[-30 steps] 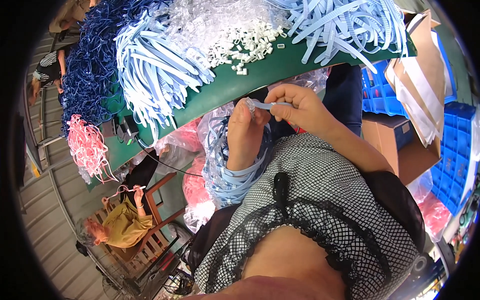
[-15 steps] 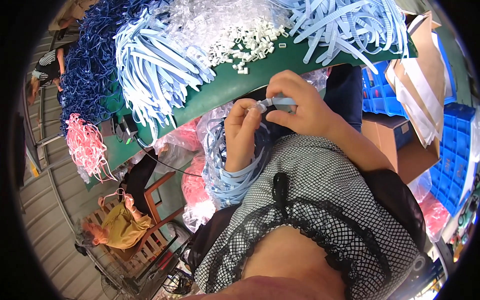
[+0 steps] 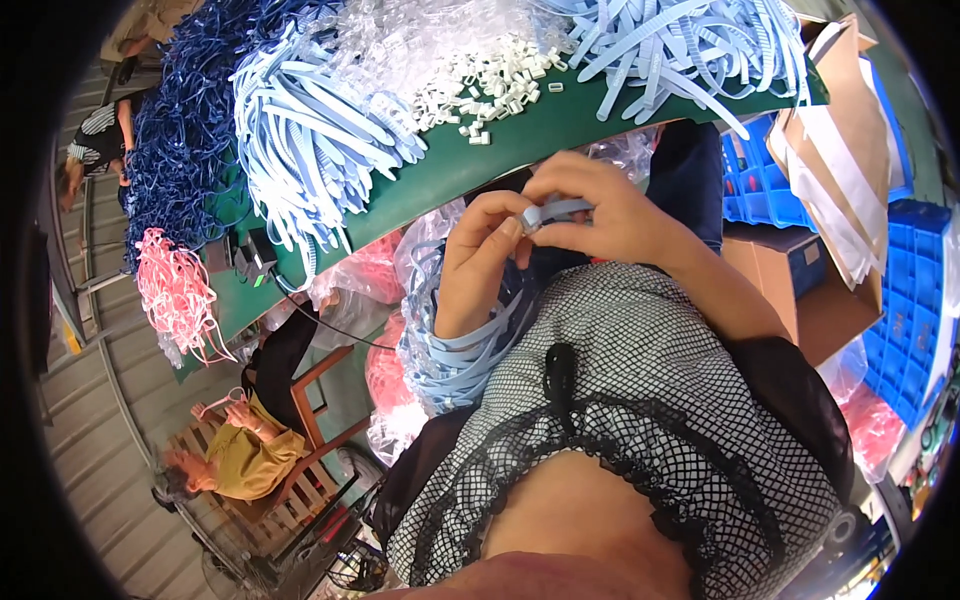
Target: The person assembles blue ribbon straps into plastic buckles by hand at a workshop table.
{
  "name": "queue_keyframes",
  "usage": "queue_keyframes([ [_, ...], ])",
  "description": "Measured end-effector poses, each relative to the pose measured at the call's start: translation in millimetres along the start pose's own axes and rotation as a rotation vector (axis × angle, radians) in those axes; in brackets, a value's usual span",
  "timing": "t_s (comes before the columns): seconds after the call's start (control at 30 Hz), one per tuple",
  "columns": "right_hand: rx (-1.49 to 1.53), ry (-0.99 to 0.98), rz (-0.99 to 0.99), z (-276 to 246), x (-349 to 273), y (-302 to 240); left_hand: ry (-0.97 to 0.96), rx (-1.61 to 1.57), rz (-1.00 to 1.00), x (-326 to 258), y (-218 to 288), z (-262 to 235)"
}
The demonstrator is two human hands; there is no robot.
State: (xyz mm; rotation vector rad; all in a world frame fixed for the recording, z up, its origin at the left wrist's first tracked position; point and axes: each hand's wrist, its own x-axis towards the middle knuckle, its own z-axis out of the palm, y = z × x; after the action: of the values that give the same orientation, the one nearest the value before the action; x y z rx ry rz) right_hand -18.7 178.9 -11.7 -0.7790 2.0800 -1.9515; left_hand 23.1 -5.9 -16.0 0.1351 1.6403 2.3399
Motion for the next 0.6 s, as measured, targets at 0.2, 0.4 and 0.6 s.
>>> queue_keyframes([
  [0.2, -0.17, -0.092, -0.067, -2.5, 2.7, -3.2, -0.087, -0.112, -0.037, -1.1, -2.6, -2.8],
  [0.4, -0.231, -0.139, -0.056, -8.4, 4.4, -10.7, -0.075, -0.203, -0.132, -2.0, -2.0, -3.9],
  [0.6, -0.205, -0.163, -0.061, -7.1, 6.9, -10.3, -0.133, -0.409, -0.106, 1.2, -10.5, -8.3],
])
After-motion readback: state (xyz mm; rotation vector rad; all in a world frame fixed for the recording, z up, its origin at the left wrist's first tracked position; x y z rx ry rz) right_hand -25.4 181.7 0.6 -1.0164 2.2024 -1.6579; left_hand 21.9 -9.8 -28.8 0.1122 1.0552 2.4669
